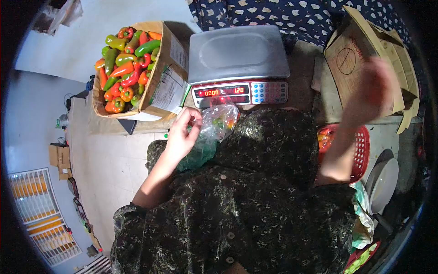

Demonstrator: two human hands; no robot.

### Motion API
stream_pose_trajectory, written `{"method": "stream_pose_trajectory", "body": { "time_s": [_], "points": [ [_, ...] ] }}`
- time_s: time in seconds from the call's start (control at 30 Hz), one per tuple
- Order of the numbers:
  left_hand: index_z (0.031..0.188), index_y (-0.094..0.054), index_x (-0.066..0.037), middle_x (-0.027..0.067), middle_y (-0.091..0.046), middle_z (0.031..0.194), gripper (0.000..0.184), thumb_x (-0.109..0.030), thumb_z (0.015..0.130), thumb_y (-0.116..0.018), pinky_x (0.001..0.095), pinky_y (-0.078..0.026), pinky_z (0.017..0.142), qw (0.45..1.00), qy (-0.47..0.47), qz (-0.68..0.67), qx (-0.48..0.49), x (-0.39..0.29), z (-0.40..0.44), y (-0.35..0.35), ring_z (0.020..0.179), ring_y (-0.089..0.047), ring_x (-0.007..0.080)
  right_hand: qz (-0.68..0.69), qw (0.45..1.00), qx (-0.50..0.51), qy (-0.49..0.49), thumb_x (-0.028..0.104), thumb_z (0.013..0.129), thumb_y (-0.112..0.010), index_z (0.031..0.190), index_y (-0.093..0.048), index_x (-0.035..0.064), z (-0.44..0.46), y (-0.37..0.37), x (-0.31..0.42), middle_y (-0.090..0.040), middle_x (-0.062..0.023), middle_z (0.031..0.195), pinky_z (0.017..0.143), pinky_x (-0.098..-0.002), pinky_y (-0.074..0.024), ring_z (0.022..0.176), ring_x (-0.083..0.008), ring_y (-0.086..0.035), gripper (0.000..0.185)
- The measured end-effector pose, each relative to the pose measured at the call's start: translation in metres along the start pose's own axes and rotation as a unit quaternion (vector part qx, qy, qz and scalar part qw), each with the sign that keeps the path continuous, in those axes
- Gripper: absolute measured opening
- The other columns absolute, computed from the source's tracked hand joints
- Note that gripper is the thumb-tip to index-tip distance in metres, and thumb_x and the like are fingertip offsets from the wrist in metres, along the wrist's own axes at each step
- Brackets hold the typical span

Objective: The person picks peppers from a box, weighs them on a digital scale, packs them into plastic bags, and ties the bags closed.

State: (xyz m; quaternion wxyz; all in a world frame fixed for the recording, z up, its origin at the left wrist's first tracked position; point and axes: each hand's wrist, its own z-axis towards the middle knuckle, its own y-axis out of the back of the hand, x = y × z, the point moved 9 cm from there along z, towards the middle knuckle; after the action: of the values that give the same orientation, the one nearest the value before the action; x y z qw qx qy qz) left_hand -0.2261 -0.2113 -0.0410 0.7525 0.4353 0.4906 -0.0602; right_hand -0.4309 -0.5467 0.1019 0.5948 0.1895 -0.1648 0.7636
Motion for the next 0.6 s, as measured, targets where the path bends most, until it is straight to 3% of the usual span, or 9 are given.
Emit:
{"method": "stream_pose_trajectory", "body": {
  "time_s": [0.07,0.1,0.17,0.2,0.33,0.4,0.47,0.53,0.6],
  "points": [
    [0.092,-0.051,-0.002,0.0073,-0.054,0.088,0.017,0.007,0.079,-0.055,0.0265,-0.046,0.07,1.0,-0.007,0.006,0.011,-0.002,0.002,0.001,0.079,-0.056,0.017,-0.158,0.973,-0.135,0.1,0.009,0.079,-0.067,0.098,-0.064,0.0011,0.068,0.064,-0.007,-0.066,-0.012,0.095,0.076,-0.0289,-0.0511,0.086,-0.0219,-0.064,0.021],
    [0.092,-0.052,-0.002,0.0076,-0.054,0.089,0.017,0.007,0.079,-0.054,0.0266,-0.046,0.07,1.0,0.002,0.012,0.02,0.002,0.002,-0.001,0.079,-0.056,0.0173,-0.31,0.937,-0.118,0.11,0.02,0.08,-0.065,0.102,-0.064,0.002,0.101,0.083,-0.036,-0.066,-0.013,0.097,0.078,-0.031,-0.0506,0.088,-0.0239,-0.064,0.028],
    [0.093,-0.052,-0.002,0.0076,-0.054,0.089,0.016,0.008,0.079,-0.054,0.027,-0.046,0.07,1.0,-0.007,0.009,0.025,0.001,0.004,-0.003,0.08,-0.056,0.0172,-0.65,0.757,0.035,0.05,0.041,0.082,-0.061,0.108,-0.063,0.0036,0.154,0.112,-0.14,-0.066,-0.015,0.103,0.08,-0.0353,-0.0497,0.091,-0.0278,-0.065,0.046],
    [0.093,-0.053,-0.002,0.0076,-0.054,0.089,0.016,0.008,0.079,-0.053,0.0272,-0.046,0.07,1.0,-0.011,0.01,0.022,0.0,0.004,-0.003,0.081,-0.056,0.0172,-0.715,0.685,0.14,-0.005,0.052,0.083,-0.06,0.112,-0.063,0.0045,0.158,0.127,-0.196,-0.066,-0.016,0.106,0.081,-0.0374,-0.0492,0.092,-0.0297,-0.065,0.056],
    [0.087,-0.053,-0.002,0.0072,-0.054,0.087,0.017,0.008,0.074,-0.051,0.0277,-0.044,0.075,0.998,-0.032,-0.005,0.055,-0.007,0.001,-0.004,0.085,-0.054,0.0177,-0.576,0.722,0.316,-0.216,0.045,0.09,-0.051,0.124,-0.055,0.0043,0.096,0.135,-0.285,-0.059,-0.0183,0.119,0.094,-0.0364,-0.042,0.109,-0.0309,-0.057,0.053],
    [0.087,-0.053,-0.001,0.008,-0.054,0.085,0.017,0.007,0.072,-0.052,0.0293,-0.045,0.075,0.999,-0.025,-0.011,0.041,-0.006,-0.001,0.0,0.082,-0.055,0.0189,-0.422,0.877,0.228,0.019,0.053,0.09,-0.047,0.121,-0.057,0.0059,0.09,0.082,-0.171,-0.059,-0.0184,0.117,0.095,-0.0365,-0.0415,0.11,-0.0285,-0.057,0.058],
    [0.086,-0.053,-0.002,0.0082,-0.055,0.085,0.015,0.004,0.073,-0.054,0.0319,-0.047,0.072,0.998,-0.029,-0.027,0.041,-0.013,-0.002,0.003,0.081,-0.058,0.0196,-0.204,0.942,0.253,-0.081,0.04,0.093,-0.048,0.12,-0.058,0.0057,0.028,-0.021,-0.031,-0.06,-0.0137,0.117,0.098,-0.034,-0.0395,0.11,-0.0254,-0.056,0.045],
    [0.087,-0.053,-0.003,0.0078,-0.056,0.085,0.014,0.002,0.074,-0.056,0.032,-0.047,0.073,0.998,-0.048,-0.011,0.048,-0.024,0.0,0.005,0.083,-0.059,0.0205,0.008,0.932,0.355,-0.067,0.032,0.088,-0.054,0.111,-0.061,0.0066,-0.051,-0.1,0.053,-0.057,-0.0143,0.119,0.093,-0.0356,-0.0408,0.107,-0.0278,-0.055,0.036],
    [0.086,-0.054,-0.004,0.0078,-0.057,0.082,0.014,0.0,0.074,-0.06,0.0334,-0.047,0.072,0.998,-0.047,0.0,0.043,-0.027,0.003,0.005,0.081,-0.06,0.0235,0.159,0.859,0.486,-0.025,0.025,0.082,-0.059,0.101,-0.065,0.0075,-0.136,-0.165,0.113,-0.055,-0.0148,0.121,0.089,-0.0371,-0.0421,0.104,-0.0302,-0.054,0.026]
  ]
}}
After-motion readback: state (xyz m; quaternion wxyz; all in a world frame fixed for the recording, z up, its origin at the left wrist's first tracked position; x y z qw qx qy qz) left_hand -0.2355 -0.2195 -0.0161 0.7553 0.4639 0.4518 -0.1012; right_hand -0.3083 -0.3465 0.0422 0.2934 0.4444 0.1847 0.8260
